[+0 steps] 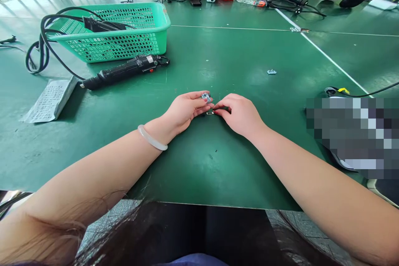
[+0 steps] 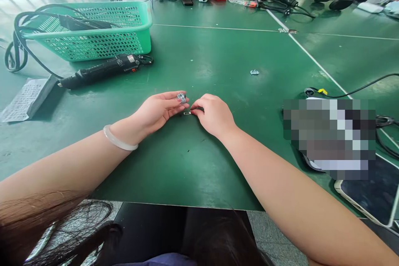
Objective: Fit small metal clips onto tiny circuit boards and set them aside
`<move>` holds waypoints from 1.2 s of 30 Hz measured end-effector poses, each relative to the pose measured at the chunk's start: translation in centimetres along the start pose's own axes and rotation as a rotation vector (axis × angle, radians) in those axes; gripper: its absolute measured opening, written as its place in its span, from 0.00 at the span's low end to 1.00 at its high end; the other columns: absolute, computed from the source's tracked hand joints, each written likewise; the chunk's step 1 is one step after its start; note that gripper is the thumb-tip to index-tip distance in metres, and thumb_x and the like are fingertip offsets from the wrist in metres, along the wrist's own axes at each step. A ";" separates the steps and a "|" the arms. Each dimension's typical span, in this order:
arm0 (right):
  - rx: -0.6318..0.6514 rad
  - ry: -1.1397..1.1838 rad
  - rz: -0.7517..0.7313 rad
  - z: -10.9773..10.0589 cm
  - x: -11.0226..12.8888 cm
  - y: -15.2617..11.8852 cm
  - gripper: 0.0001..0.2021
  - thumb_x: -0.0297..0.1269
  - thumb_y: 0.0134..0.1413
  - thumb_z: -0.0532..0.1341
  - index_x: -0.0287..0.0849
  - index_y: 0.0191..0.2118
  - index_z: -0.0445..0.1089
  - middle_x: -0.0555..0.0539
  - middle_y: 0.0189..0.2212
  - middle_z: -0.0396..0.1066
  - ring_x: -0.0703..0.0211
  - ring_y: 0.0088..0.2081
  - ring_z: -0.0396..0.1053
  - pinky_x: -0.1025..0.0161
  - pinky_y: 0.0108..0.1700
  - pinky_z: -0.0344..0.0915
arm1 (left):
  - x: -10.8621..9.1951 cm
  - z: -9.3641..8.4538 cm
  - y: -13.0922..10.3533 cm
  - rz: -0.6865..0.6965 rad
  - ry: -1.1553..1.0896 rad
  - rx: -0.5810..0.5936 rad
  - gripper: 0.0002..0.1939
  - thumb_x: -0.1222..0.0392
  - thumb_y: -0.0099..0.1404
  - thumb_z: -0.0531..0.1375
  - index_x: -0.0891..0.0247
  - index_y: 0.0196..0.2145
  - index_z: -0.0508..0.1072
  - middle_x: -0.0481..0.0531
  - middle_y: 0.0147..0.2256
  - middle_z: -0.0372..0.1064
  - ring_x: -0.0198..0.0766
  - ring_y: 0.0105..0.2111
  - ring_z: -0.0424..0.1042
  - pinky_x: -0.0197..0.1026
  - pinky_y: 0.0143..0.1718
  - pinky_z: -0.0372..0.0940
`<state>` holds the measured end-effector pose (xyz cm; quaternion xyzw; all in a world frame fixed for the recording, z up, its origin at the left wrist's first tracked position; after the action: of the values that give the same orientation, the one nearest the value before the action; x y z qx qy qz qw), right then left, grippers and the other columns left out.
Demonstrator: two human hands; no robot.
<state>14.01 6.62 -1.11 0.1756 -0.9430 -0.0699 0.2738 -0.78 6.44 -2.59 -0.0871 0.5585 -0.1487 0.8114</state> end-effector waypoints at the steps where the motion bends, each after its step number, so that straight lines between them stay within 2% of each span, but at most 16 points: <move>1: 0.004 -0.018 0.001 0.0 0.0 0.1 0.06 0.31 0.58 0.64 0.45 0.35 0.80 0.47 0.34 0.74 0.55 0.37 0.69 0.57 0.38 0.64 | 0.0 0.0 0.0 0.003 0.001 0.002 0.10 0.77 0.63 0.60 0.74 0.41 0.76 0.55 0.35 0.78 0.34 0.32 0.79 0.45 0.55 0.71; 5: 0.001 -0.076 -0.048 0.3 0.2 0.3 0.07 0.31 0.60 0.62 0.43 0.34 0.78 0.45 0.35 0.75 0.53 0.38 0.70 0.56 0.39 0.64 | -0.1 0.1 -0.1 0.016 0.017 0.010 0.10 0.76 0.63 0.59 0.74 0.41 0.77 0.57 0.36 0.78 0.35 0.33 0.79 0.45 0.55 0.71; 9: -0.021 -0.115 -0.098 0.5 0.2 0.5 0.08 0.29 0.61 0.60 0.43 0.33 0.76 0.44 0.35 0.75 0.52 0.39 0.70 0.55 0.40 0.65 | 0.0 0.2 -0.1 0.018 0.048 0.024 0.07 0.72 0.64 0.61 0.72 0.41 0.77 0.55 0.36 0.78 0.34 0.34 0.78 0.44 0.54 0.71; 23: -0.043 -0.121 -0.076 0.5 -0.3 0.4 0.09 0.26 0.59 0.59 0.43 0.30 0.72 0.45 0.33 0.73 0.54 0.37 0.69 0.58 0.36 0.62 | -0.1 0.4 -0.3 0.017 0.113 -0.001 0.09 0.70 0.70 0.56 0.71 0.38 0.77 0.54 0.33 0.76 0.32 0.30 0.77 0.42 0.49 0.73; 27: -0.132 -0.004 -0.092 -0.9 -0.1 0.1 0.09 0.25 0.57 0.58 0.43 0.28 0.69 0.47 0.31 0.71 0.57 0.33 0.67 0.60 0.34 0.61 | 0.0 0.3 -0.3 -0.001 0.101 -0.013 0.08 0.72 0.67 0.57 0.72 0.38 0.77 0.55 0.33 0.77 0.34 0.30 0.78 0.43 0.48 0.74; 31: -0.244 0.175 -0.220 -2.7 1.3 -0.7 0.09 0.27 0.59 0.57 0.45 0.30 0.69 0.48 0.30 0.71 0.58 0.32 0.67 0.60 0.34 0.63 | 0.2 0.6 -0.5 -0.035 0.162 0.034 0.08 0.74 0.65 0.59 0.72 0.38 0.79 0.56 0.36 0.79 0.33 0.30 0.78 0.44 0.51 0.74; 36: -0.211 0.216 -0.351 -2.5 2.4 -1.0 0.11 0.30 0.60 0.56 0.47 0.30 0.73 0.48 0.34 0.72 0.57 0.36 0.70 0.56 0.39 0.68 | 0.3 1.4 -0.7 -0.069 0.282 0.181 0.10 0.73 0.64 0.60 0.69 0.35 0.82 0.55 0.37 0.80 0.31 0.30 0.78 0.42 0.50 0.73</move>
<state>13.82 4.69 1.95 0.3138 -0.8506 -0.1954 0.3739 0.53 5.67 -2.13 -0.0110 0.6477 -0.2371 0.7239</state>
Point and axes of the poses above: each hand's wrist, its own y-axis towards the middle knuckle, its own z-axis out of the palm, x = y × z, the point moved 7 cm from there along y, towards the middle knuckle
